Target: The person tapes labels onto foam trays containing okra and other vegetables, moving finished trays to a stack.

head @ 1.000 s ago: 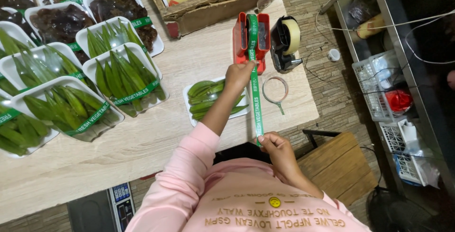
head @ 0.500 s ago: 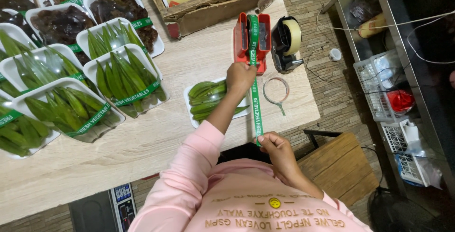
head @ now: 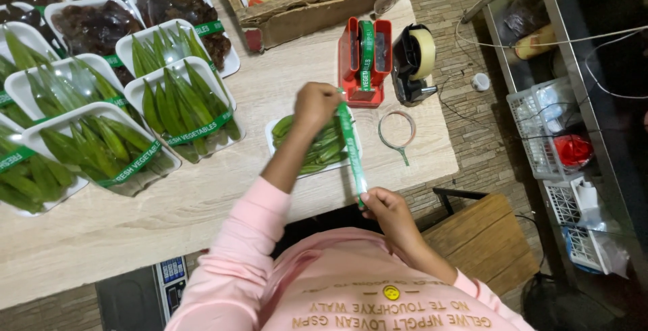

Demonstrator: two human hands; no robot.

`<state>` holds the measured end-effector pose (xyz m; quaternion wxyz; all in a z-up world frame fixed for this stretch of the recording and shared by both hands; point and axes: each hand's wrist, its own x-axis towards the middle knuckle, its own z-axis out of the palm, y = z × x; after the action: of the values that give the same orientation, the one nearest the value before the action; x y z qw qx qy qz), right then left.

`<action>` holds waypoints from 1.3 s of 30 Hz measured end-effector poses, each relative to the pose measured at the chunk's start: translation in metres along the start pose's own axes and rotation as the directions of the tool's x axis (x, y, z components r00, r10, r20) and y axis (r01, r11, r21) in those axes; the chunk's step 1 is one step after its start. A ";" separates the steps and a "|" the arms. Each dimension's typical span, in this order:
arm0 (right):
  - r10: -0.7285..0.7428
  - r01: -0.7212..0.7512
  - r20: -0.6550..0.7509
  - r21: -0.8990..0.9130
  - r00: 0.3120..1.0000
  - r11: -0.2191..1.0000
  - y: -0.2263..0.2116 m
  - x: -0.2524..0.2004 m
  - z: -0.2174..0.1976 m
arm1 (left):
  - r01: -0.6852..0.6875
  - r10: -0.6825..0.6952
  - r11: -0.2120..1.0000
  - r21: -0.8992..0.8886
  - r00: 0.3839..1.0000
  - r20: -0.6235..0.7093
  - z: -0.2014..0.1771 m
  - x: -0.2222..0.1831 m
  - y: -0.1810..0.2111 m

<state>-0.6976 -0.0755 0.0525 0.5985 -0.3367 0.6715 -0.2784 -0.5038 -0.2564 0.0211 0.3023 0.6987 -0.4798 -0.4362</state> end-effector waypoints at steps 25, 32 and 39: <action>0.095 -0.086 0.156 -0.066 0.983 0.994 0.047 0.055 0.031 | 0.122 -0.128 0.975 0.186 0.992 0.017 -0.038 0.017 -0.066; 0.123 -0.114 0.165 -0.065 0.978 0.991 0.046 0.053 0.033 | 0.212 -0.226 0.963 0.165 0.972 0.070 -0.052 0.012 -0.046; 0.157 -0.146 0.170 -0.075 0.973 0.986 0.054 0.056 0.031 | 0.171 -0.176 0.953 0.251 0.984 -0.002 -0.044 0.027 -0.073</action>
<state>-0.6764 -0.0856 -0.0279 0.6641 -0.3259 0.6483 -0.1802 -0.4302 -0.2553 -0.0293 0.1675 0.7661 -0.4707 -0.4043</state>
